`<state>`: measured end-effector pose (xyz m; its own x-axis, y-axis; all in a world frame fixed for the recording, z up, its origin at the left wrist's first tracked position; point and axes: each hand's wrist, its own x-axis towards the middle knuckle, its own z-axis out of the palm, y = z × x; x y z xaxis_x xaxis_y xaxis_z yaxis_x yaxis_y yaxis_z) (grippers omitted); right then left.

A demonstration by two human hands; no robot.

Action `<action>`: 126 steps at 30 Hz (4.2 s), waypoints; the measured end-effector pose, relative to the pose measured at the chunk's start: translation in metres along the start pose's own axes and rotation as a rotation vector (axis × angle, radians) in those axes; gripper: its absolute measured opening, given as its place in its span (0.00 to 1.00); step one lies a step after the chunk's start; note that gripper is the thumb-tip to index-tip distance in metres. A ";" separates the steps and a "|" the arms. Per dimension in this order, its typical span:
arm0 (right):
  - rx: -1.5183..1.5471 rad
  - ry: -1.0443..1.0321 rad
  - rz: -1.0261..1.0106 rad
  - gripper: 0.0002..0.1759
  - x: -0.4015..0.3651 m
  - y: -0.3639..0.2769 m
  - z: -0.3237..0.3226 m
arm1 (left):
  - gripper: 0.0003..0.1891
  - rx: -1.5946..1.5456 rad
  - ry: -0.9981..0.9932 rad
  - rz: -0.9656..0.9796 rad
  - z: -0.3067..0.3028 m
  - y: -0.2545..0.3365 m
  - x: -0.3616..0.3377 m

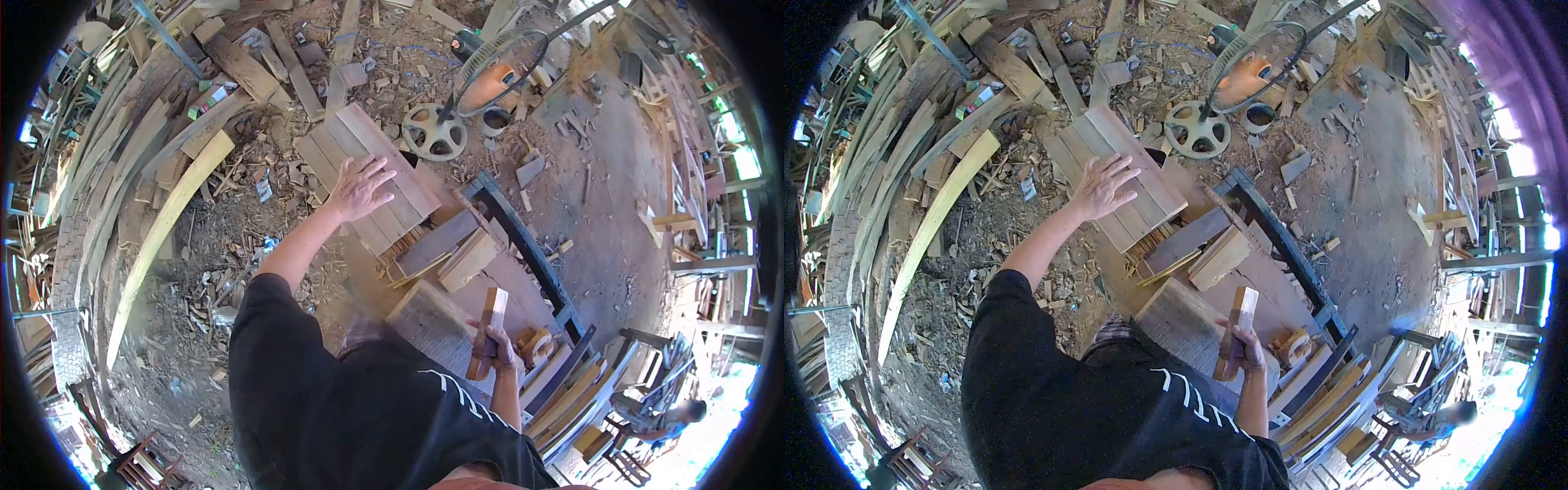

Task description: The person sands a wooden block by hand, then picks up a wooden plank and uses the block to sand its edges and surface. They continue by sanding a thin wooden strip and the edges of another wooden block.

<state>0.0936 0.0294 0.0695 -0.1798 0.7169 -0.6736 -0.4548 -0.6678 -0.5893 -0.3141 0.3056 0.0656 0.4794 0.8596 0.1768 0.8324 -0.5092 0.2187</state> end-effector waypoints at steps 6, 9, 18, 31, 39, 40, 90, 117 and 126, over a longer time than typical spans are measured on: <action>-0.016 0.104 -0.035 0.34 -0.009 0.024 -0.022 | 0.26 -0.013 0.032 -0.015 0.000 0.001 0.016; 0.000 0.120 -0.042 0.35 -0.006 0.038 -0.040 | 0.23 -0.028 0.053 -0.025 0.007 -0.009 0.046; 0.043 0.127 -0.045 0.34 -0.006 0.036 -0.037 | 0.10 0.171 -0.311 0.020 0.002 -0.013 0.117; 0.014 0.131 -0.028 0.34 -0.008 0.030 -0.034 | 0.13 0.189 -0.228 0.106 0.015 -0.016 0.119; 0.045 0.134 -0.022 0.34 -0.008 0.035 -0.037 | 0.13 0.045 -0.164 -0.046 0.009 0.005 0.106; 0.059 0.136 -0.026 0.34 -0.007 0.036 -0.038 | 0.15 -0.006 -0.016 -0.070 0.020 0.013 0.094; 0.070 -0.046 -0.013 0.34 -0.003 0.042 -0.057 | 0.49 -0.655 0.457 -0.909 0.061 0.063 -0.089; 0.054 0.064 -0.031 0.36 -0.007 0.039 -0.048 | 0.23 0.328 -0.905 -0.091 -0.002 0.051 0.152; 0.078 0.116 -0.047 0.36 -0.008 0.040 -0.043 | 0.27 0.052 -1.134 0.121 0.037 0.004 0.186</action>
<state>0.1143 -0.0117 0.0327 -0.0570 0.7161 -0.6957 -0.5278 -0.6131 -0.5878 -0.2110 0.4648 0.0641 0.5099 0.3612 -0.7807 0.7615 -0.6116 0.2144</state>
